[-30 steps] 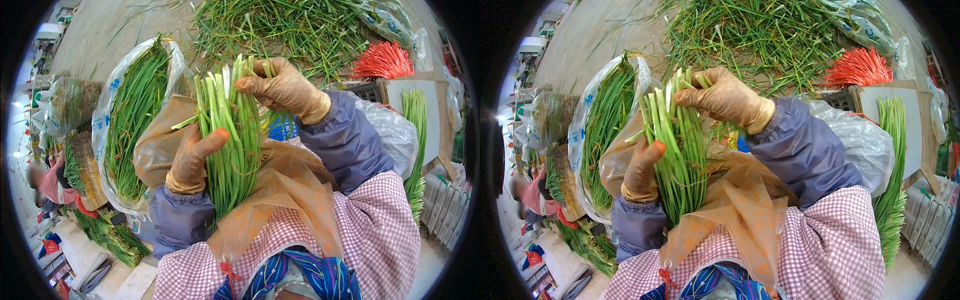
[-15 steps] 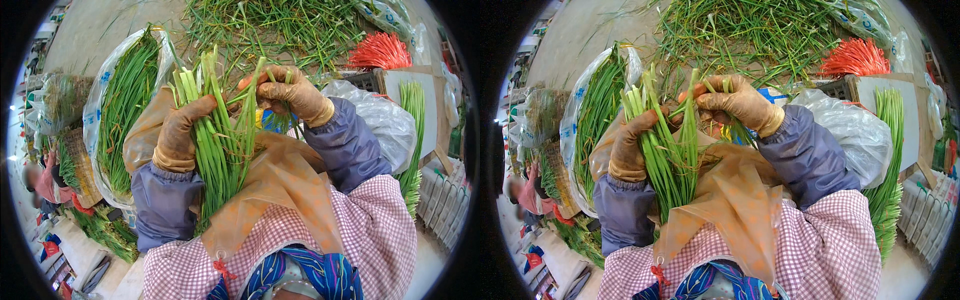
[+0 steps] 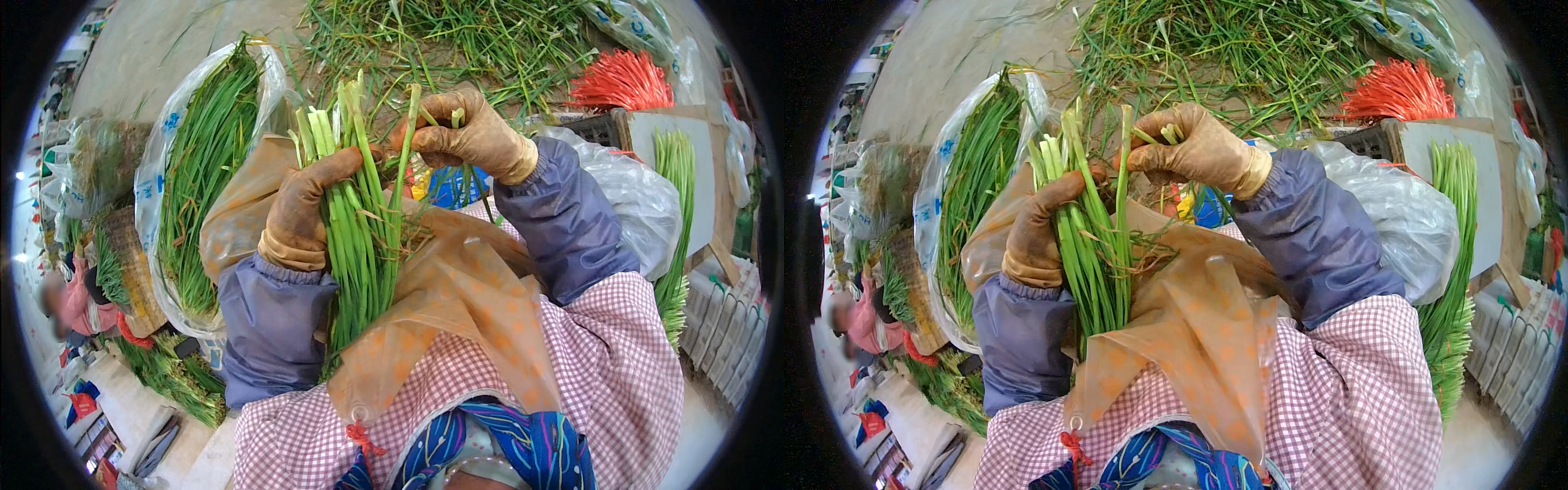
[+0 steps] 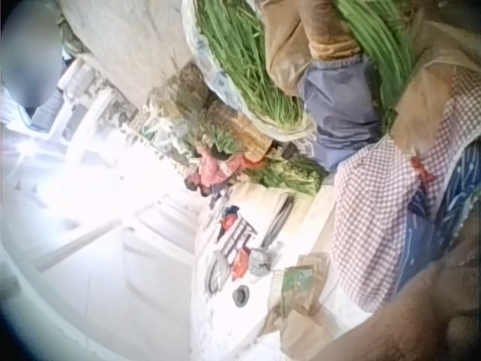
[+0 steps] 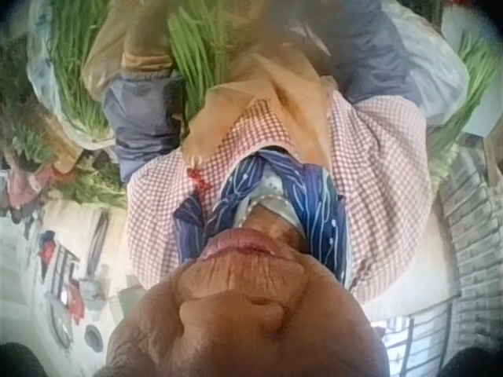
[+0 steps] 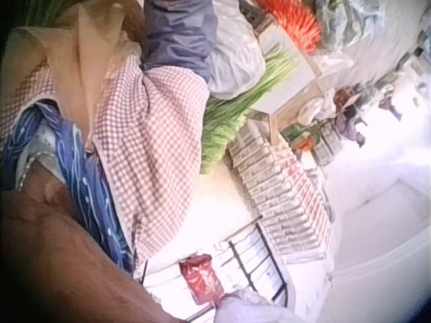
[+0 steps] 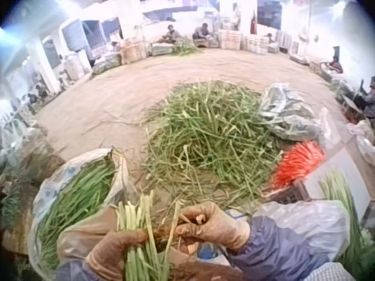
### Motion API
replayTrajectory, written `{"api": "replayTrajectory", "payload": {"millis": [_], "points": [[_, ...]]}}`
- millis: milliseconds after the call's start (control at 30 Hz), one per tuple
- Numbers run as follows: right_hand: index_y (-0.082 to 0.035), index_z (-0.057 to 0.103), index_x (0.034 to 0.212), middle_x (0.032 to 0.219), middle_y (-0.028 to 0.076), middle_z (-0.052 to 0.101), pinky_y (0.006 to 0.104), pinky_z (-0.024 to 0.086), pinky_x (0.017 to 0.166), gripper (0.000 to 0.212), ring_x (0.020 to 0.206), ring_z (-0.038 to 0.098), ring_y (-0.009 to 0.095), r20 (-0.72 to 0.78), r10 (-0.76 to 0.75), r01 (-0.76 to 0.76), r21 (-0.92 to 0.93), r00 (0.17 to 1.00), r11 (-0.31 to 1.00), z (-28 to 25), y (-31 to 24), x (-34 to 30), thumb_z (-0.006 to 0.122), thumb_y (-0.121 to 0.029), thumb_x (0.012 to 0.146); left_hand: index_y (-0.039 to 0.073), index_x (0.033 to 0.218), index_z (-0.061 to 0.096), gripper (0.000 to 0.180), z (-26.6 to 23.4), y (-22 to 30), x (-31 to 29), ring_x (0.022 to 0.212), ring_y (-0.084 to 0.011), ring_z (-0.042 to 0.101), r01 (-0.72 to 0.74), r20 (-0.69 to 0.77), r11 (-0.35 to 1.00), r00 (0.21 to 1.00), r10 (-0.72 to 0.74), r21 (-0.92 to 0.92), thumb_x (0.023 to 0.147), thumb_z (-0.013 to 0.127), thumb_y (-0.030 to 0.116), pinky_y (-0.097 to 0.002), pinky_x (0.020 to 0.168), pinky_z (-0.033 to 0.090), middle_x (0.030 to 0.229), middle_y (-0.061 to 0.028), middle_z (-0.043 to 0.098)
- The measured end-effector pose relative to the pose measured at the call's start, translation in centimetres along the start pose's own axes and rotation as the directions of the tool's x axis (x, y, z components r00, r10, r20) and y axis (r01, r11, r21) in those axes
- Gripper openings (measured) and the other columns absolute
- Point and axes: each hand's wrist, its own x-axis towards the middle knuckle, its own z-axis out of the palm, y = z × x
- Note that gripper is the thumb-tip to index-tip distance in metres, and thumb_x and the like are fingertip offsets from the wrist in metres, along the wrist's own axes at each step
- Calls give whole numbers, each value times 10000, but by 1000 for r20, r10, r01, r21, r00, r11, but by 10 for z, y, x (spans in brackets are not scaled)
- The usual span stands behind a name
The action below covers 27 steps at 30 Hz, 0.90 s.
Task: The person sorts, cleans, and bundles green vegetable stalks, specifically garlic chives, by hand; they pick through a large pile to select stalks, remove debris or yellowed ends, and tie the sorted stalks into bundles using red ties before placing them aside.
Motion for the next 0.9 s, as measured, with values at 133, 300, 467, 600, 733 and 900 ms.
{"api": "replayTrajectory", "payload": {"millis": [133,300,467,600,733,900], "points": [[-19,663,951,694,9,625,208,415,510,210,568,512,46,-24,75,-79,-253,997,964,-11,-10,-3,695,-187,829,-23,1032,599,271,-2,-6,1,715,-234,657,21,-101,998,995,-15,65,828,608,155,-350,621,564,879,-129,660],[-15,648,1002,837,25,677,238,483,640,162,750,582,64,-102,-53,-6,-509,993,860,-28,-20,0,626,-95,864,-14,977,623,221,-1,-11,1,687,-213,651,24,-151,992,989,-5,123,819,616,140,-333,590,552,836,-105,662],[-69,665,985,826,54,686,260,506,647,150,713,621,107,-88,-690,218,-914,718,343,-71,-21,4,617,-79,844,-20,1012,606,273,-6,-13,-1,756,-238,643,-41,-120,990,991,57,133,808,629,159,-369,673,554,895,-128,650],[45,578,954,734,67,627,303,469,575,208,608,567,175,-593,-730,-375,-798,341,472,-134,-62,-15,550,-145,873,-19,1015,609,272,-4,-14,-4,756,-231,643,-34,-168,996,985,48,83,804,634,151,-367,665,555,884,-120,655],[-85,665,1023,704,-17,597,209,402,512,237,561,506,70,-614,-247,30,-341,750,940,-101,-36,-16,667,-238,843,-16,1037,601,296,-5,-11,-2,796,-247,648,-45,-132,993,989,60,112,803,648,159,-385,712,560,908,-134,655],[-56,680,934,668,-46,594,158,313,479,282,541,433,14,-352,45,-97,-132,935,987,2,3,15,644,-326,860,-20,1021,610,306,-3,-14,4,828,-263,649,-58,-150,990,986,77,126,804,650,192,-395,748,554,939,-154,654]]}}
